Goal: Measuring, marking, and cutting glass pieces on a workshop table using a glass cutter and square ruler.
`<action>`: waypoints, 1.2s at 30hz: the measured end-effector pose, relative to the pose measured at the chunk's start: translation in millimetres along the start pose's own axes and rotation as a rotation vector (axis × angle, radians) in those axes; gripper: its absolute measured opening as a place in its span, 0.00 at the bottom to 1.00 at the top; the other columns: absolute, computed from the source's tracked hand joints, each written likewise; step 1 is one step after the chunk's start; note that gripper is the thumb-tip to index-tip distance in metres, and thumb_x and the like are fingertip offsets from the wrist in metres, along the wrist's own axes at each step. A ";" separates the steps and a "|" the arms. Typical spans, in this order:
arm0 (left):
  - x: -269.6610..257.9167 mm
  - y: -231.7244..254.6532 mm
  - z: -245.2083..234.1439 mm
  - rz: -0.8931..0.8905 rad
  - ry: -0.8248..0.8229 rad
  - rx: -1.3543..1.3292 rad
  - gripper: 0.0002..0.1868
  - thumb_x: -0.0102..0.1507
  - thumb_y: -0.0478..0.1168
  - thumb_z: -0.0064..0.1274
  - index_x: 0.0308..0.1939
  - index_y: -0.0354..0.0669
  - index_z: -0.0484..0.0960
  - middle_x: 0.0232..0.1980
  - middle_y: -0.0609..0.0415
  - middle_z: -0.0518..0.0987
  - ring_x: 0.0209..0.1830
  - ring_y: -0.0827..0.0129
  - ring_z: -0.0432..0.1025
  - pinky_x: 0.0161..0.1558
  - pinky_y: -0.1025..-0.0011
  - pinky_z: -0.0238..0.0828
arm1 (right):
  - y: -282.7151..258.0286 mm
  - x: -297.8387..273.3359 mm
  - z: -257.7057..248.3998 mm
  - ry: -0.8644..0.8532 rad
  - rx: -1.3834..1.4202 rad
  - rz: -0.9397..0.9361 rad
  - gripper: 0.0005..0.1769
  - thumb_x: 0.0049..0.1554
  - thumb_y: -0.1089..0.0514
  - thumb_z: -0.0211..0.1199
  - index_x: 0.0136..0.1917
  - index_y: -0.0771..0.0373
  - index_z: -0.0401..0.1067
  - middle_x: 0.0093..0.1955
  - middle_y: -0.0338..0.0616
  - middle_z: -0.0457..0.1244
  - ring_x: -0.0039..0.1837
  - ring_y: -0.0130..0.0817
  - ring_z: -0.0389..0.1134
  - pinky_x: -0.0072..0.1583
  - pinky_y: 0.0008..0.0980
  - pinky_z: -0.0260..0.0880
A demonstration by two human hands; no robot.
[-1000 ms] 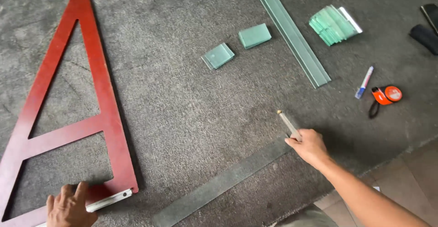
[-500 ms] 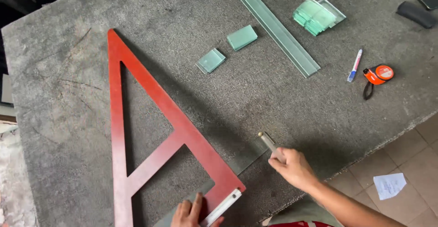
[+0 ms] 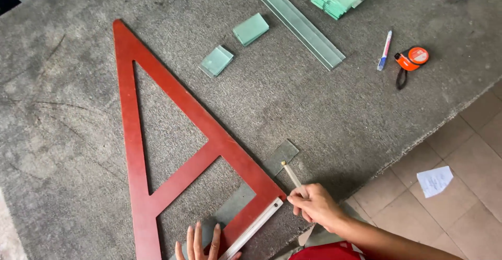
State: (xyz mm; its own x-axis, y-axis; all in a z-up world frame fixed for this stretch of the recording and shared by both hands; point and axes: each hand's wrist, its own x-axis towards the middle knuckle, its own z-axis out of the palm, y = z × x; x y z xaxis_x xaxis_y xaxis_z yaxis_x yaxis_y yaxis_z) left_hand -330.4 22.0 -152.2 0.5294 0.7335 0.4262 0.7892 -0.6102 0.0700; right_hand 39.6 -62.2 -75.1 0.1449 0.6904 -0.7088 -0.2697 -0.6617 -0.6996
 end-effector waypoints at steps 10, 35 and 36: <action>59.5 2.1 -27.2 -0.006 -0.234 -0.031 0.48 0.46 0.76 0.57 0.66 0.62 0.76 0.57 0.47 0.74 0.57 0.51 0.70 0.58 0.48 0.65 | -18.6 41.1 17.4 0.128 -0.079 -0.095 0.09 0.59 0.60 0.64 0.45 0.71 0.78 0.30 0.45 0.68 0.23 0.22 0.60 0.24 0.25 0.56; 92.5 15.3 -46.8 -0.207 -0.376 -0.096 0.52 0.41 0.72 0.63 0.57 0.39 0.75 0.52 0.44 0.74 0.51 0.48 0.69 0.53 0.52 0.65 | -65.3 -3.1 -12.6 0.205 0.240 -0.426 0.13 0.58 0.61 0.61 0.55 0.69 0.74 0.38 0.43 0.68 0.35 0.27 0.68 0.35 0.27 0.70; 93.0 15.6 -47.2 -0.214 -0.374 -0.096 0.52 0.41 0.72 0.63 0.57 0.39 0.75 0.52 0.44 0.74 0.51 0.48 0.69 0.53 0.52 0.65 | -67.8 -3.1 -11.4 0.200 0.234 -0.426 0.13 0.58 0.61 0.61 0.55 0.69 0.74 0.38 0.43 0.68 0.35 0.27 0.68 0.35 0.27 0.70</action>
State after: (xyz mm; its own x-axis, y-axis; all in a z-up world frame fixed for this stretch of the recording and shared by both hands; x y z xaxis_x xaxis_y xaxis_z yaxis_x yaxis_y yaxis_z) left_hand -283.6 66.7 -68.8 0.4470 0.8937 0.0384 0.8703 -0.4445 0.2124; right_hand 68.3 -22.8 -26.5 0.4606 0.7996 -0.3854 -0.3493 -0.2358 -0.9068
